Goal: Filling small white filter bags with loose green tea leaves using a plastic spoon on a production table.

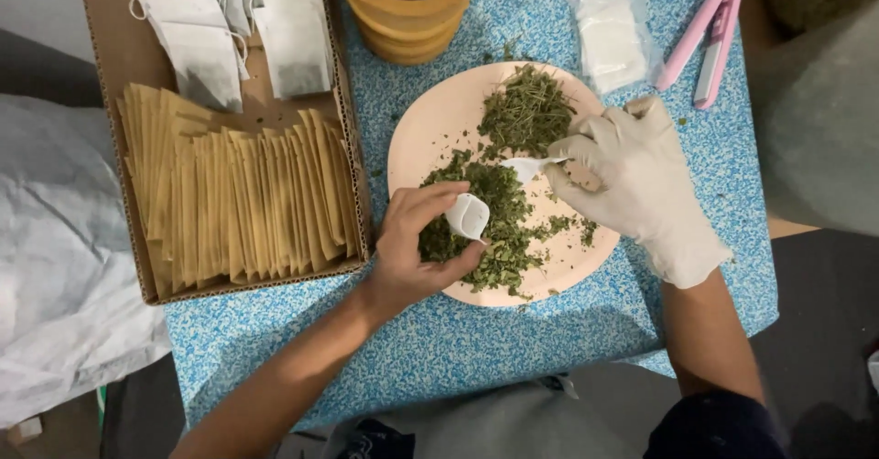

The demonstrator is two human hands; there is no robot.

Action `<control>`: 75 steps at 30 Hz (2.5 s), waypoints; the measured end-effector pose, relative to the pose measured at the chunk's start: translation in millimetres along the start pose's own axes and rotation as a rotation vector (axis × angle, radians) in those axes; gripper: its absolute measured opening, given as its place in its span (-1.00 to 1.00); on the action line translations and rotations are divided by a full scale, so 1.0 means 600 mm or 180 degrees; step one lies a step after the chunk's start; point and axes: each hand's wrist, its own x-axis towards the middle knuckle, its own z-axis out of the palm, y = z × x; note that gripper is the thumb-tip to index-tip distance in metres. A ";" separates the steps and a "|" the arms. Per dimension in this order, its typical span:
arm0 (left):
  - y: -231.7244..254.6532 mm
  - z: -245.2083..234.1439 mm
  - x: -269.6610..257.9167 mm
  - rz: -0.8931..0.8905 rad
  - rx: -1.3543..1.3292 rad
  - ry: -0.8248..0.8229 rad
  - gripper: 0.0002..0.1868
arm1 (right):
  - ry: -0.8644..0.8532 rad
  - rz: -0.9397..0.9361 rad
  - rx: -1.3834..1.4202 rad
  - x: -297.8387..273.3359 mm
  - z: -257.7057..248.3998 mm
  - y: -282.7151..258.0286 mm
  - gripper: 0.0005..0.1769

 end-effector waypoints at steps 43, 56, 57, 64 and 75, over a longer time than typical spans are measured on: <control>0.009 -0.021 0.016 -0.0077 0.0109 -0.0032 -0.34 | 0.0686 0.0019 0.0445 0.001 0.009 -0.016 -0.85; 0.014 -0.020 0.021 -0.0133 0.0088 0.0010 -0.32 | 0.0614 0.0097 0.0381 -0.011 0.025 -0.017 -0.88; 0.014 -0.021 0.020 -0.0164 0.0064 0.0015 -0.32 | 0.0618 0.0150 0.0400 -0.012 0.028 -0.018 -0.90; 0.029 -0.021 0.032 -0.0228 0.0084 -0.0019 -0.33 | 0.0638 0.0057 0.0459 -0.007 0.007 -0.017 -0.89; 0.028 -0.018 0.034 -0.0145 0.0023 0.0031 -0.34 | 0.1096 0.0132 0.0718 -0.003 -0.049 -0.018 -0.83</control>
